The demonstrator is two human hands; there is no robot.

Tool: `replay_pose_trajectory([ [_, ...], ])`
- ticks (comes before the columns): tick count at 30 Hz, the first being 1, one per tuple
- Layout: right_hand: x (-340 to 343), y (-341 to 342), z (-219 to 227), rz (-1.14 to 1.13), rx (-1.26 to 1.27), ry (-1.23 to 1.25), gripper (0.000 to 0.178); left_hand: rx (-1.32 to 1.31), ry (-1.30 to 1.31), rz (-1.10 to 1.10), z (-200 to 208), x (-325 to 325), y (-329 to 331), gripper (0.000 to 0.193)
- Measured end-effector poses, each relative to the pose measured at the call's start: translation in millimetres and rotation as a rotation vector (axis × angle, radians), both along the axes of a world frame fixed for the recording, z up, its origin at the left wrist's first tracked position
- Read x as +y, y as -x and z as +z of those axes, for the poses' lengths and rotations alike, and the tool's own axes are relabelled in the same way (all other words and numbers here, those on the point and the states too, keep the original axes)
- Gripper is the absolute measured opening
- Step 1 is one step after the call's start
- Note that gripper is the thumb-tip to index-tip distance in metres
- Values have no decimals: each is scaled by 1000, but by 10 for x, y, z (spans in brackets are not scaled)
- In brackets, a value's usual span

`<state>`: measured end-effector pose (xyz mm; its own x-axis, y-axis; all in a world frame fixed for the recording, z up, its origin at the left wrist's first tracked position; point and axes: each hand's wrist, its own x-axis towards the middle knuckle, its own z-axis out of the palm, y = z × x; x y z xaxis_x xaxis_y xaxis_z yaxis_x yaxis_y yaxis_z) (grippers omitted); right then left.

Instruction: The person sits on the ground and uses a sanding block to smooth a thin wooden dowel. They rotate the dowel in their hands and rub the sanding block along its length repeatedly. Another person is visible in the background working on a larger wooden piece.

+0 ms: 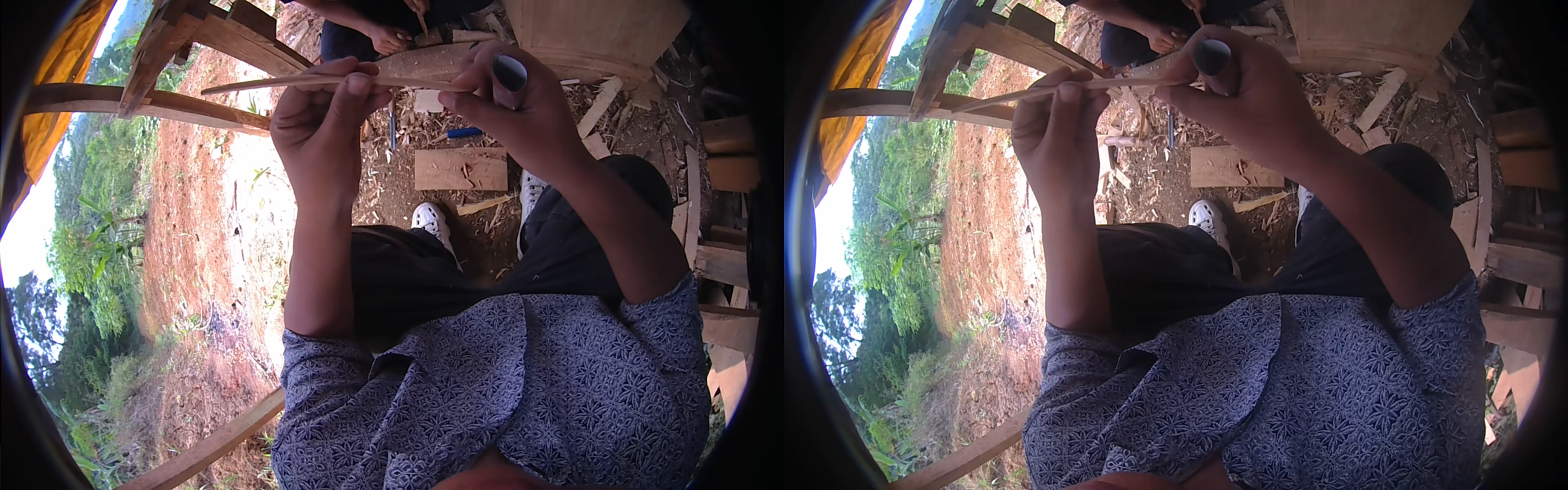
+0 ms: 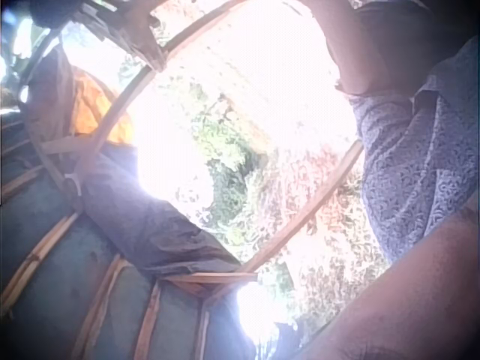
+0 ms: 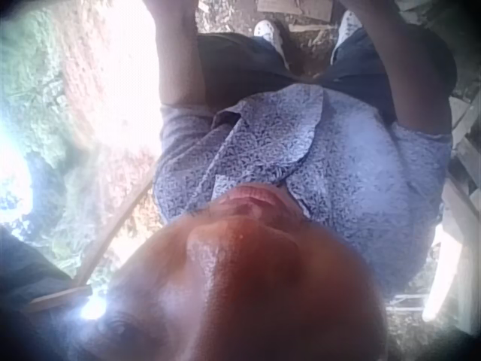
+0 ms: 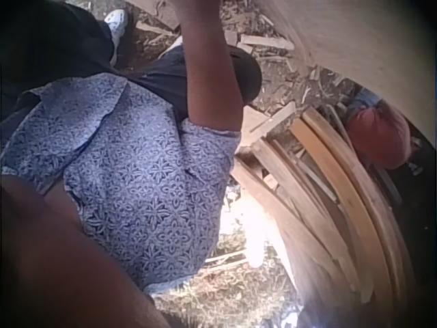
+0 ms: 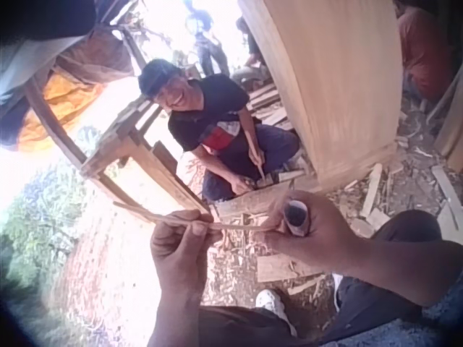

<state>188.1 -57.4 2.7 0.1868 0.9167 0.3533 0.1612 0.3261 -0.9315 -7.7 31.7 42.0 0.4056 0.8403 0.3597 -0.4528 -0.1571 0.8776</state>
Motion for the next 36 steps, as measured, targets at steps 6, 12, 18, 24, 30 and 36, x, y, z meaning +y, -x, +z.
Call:
replay_pose_trajectory([
  [6,36,120,35,-60,156,-202,14,-25,-11,-20,24,-15,0,22],
  [12,20,29,17,-55,17,-120,13,-31,-40,-34,37,-25,1,21],
  [18,-17,95,78,-34,24,-96,16,59,-24,-16,-5,-108,-86,22],
  [24,-27,91,53,-34,0,-72,19,160,-56,-76,-71,-128,-94,25],
  [30,-50,89,91,32,148,111,24,164,-77,-85,-76,-127,-95,25],
  [36,-57,95,117,33,157,78,22,179,-112,-84,-86,-98,-64,19],
])
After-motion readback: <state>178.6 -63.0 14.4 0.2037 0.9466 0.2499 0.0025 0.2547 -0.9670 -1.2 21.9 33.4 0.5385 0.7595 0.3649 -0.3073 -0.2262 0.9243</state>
